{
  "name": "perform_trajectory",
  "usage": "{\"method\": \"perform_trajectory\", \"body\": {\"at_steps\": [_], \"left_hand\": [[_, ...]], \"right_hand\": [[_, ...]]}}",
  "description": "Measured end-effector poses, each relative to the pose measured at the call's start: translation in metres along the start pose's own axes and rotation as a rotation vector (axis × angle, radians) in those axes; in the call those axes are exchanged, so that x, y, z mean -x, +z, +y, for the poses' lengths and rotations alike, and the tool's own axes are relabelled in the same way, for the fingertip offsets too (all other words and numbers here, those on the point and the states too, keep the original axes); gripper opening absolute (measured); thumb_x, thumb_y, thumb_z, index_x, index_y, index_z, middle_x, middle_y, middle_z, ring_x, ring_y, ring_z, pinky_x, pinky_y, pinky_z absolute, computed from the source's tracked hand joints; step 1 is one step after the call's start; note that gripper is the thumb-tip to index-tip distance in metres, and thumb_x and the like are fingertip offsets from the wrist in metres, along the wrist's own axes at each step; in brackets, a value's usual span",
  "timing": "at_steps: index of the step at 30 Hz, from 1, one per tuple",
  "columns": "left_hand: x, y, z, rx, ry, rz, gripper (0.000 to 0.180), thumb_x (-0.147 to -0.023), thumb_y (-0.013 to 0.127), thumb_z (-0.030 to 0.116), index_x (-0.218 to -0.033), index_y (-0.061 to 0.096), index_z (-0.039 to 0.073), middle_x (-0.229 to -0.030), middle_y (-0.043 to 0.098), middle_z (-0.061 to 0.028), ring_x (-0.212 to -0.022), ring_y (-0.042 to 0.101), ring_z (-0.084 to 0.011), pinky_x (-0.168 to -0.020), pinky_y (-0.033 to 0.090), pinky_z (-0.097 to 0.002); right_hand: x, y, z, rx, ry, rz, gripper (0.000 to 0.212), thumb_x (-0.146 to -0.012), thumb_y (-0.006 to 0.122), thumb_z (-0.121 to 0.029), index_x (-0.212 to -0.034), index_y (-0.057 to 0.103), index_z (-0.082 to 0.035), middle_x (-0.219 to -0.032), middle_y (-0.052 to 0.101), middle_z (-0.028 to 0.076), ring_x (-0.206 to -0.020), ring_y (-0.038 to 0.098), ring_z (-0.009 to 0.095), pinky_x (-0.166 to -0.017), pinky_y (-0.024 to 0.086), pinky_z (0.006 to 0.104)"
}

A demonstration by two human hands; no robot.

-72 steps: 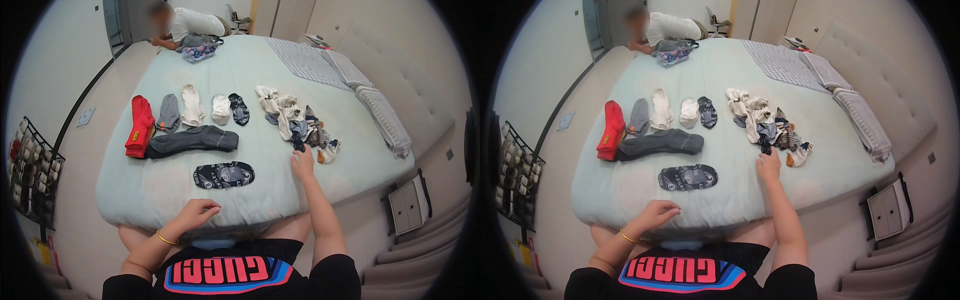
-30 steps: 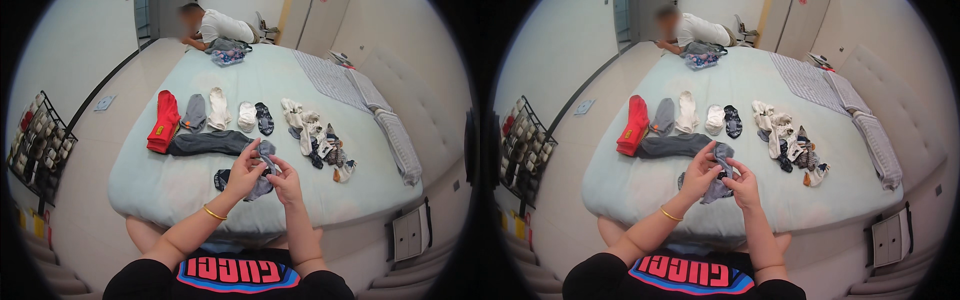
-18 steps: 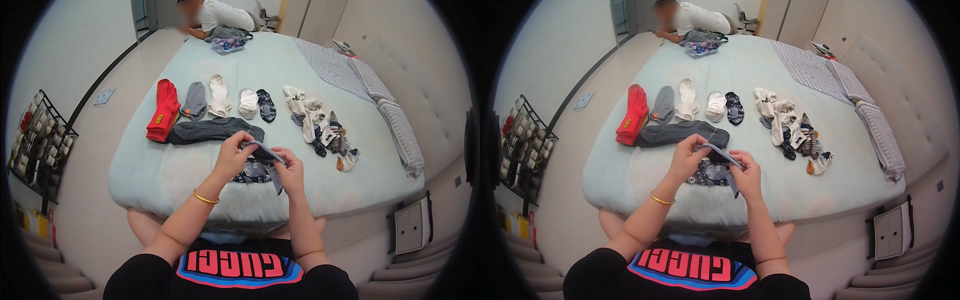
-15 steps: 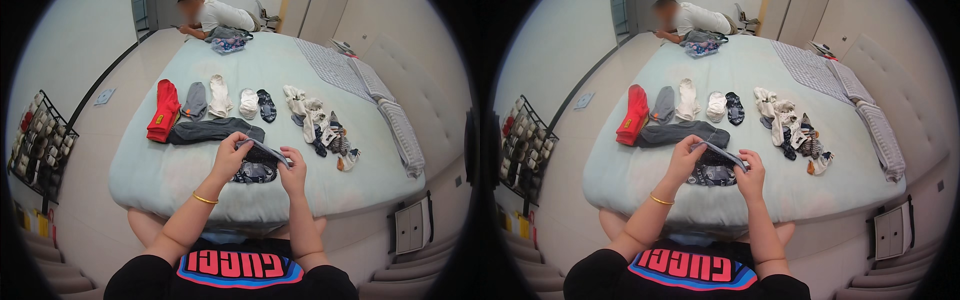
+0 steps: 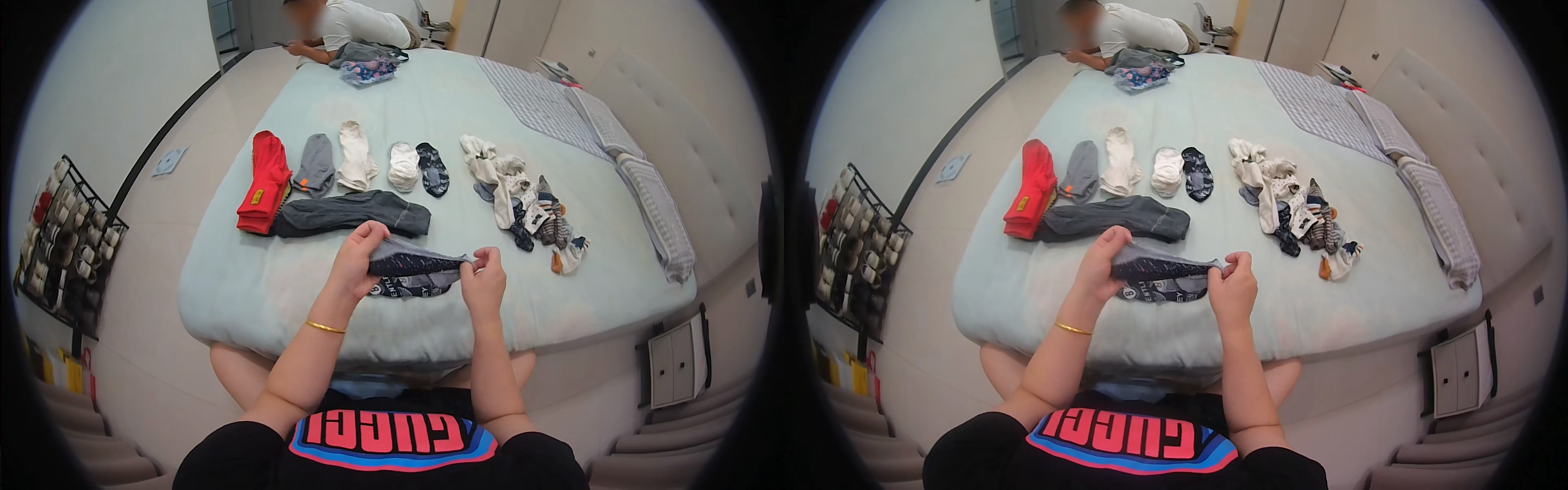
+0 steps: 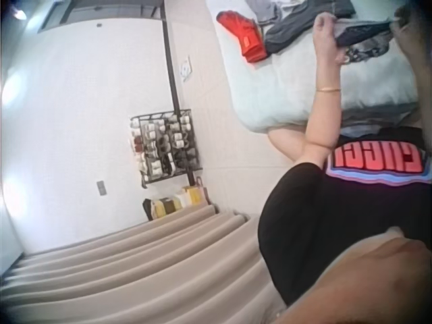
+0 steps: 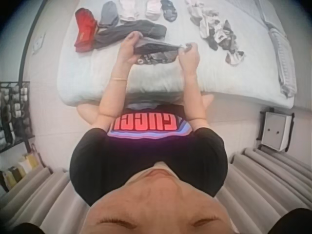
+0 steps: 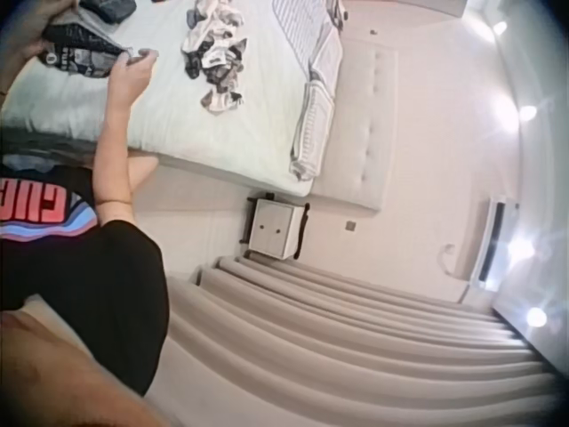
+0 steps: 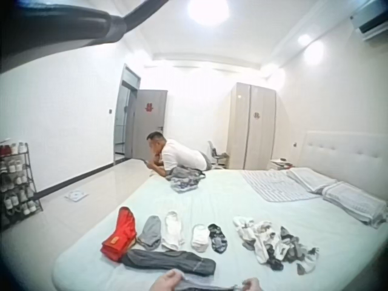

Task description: The person sits cross-legged on a bed and folds various pairs of socks by hand. They pick up socks from a pile, turn them inside out to match pairs, and fold them into neat stacks on the bed surface.

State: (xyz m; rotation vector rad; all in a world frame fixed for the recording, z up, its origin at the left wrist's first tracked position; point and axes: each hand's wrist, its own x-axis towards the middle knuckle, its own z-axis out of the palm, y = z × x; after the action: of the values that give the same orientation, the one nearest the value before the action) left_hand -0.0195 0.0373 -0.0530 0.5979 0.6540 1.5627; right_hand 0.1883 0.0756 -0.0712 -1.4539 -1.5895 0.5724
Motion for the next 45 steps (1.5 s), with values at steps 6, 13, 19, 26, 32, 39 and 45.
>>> {"method": "perform_trajectory", "body": {"at_steps": [6,13,19,26,32,39,45], "left_hand": [[0.014,0.010,-0.017,-1.099,0.538,-0.131,0.035,-0.063,0.064,-0.002,-0.094,0.051,0.007,-0.089,0.041,-0.0098,-0.081,0.044,-0.0222,-0.065,0.042,-0.0288],[0.012,0.007,-0.026,-1.185,0.729,0.009,0.025,-0.069,0.057,-0.006,-0.091,0.055,0.006,-0.093,0.040,-0.0087,-0.068,0.047,-0.0183,-0.063,0.042,-0.0264],[-0.002,-0.014,-0.019,-0.435,0.277,0.139,0.012,-0.076,0.050,-0.002,-0.083,0.057,0.004,-0.072,0.053,0.0002,-0.060,0.048,-0.0072,-0.053,0.040,-0.0200],[-0.005,-0.054,0.001,0.282,-0.542,-0.239,0.017,-0.074,0.046,0.010,-0.075,0.058,-0.003,-0.074,0.061,-0.0135,-0.065,0.061,-0.0224,-0.064,0.051,-0.0331],[-0.011,-0.062,-0.018,0.709,-0.491,-0.146,0.029,-0.078,0.043,0.019,-0.082,0.060,-0.004,-0.086,0.063,-0.0183,-0.082,0.060,-0.0319,-0.082,0.046,-0.0456],[-0.010,-0.052,-0.013,0.890,-0.451,-0.245,0.033,-0.085,0.044,0.024,-0.092,0.060,-0.004,-0.097,0.061,-0.0202,-0.093,0.058,-0.0342,-0.090,0.040,-0.0488],[-0.010,-0.057,-0.019,0.892,-0.471,-0.204,0.033,-0.084,0.044,0.023,-0.092,0.060,-0.004,-0.098,0.061,-0.0202,-0.093,0.058,-0.0337,-0.090,0.041,-0.0481]], "right_hand": [[-0.006,0.010,0.007,-0.811,0.263,0.030,0.013,-0.082,0.049,-0.001,-0.094,0.044,-0.002,-0.075,0.060,0.009,-0.063,0.060,0.015,-0.054,0.051,0.0243],[-0.002,0.025,0.013,-1.292,0.468,-0.011,0.015,-0.080,0.049,0.003,-0.095,0.048,0.002,-0.086,0.059,0.011,-0.076,0.060,0.017,-0.067,0.051,0.0286],[0.005,0.020,0.026,-1.024,0.372,-0.430,0.012,-0.075,0.054,0.001,-0.087,0.057,0.004,-0.079,0.062,0.008,-0.065,0.060,0.015,-0.063,0.050,0.0259],[0.006,0.000,0.014,-1.552,0.474,-0.930,0.022,-0.084,0.051,-0.015,-0.093,0.055,0.005,-0.087,0.061,0.012,-0.077,0.061,0.020,-0.073,0.049,0.0334],[0.024,0.007,0.000,-1.869,0.623,-0.717,0.047,-0.091,0.035,-0.034,-0.110,0.052,0.006,-0.109,0.056,0.022,-0.104,0.052,0.036,-0.094,0.037,0.0471],[0.027,0.021,0.021,-2.063,0.440,-0.811,0.052,-0.091,0.034,-0.041,-0.112,0.053,0.003,-0.114,0.054,0.021,-0.107,0.051,0.034,-0.094,0.038,0.0464],[0.030,0.020,0.012,-2.063,0.401,-0.850,0.058,-0.089,0.036,-0.046,-0.116,0.050,0.004,-0.118,0.051,0.021,-0.110,0.048,0.035,-0.097,0.033,0.0467]]}}
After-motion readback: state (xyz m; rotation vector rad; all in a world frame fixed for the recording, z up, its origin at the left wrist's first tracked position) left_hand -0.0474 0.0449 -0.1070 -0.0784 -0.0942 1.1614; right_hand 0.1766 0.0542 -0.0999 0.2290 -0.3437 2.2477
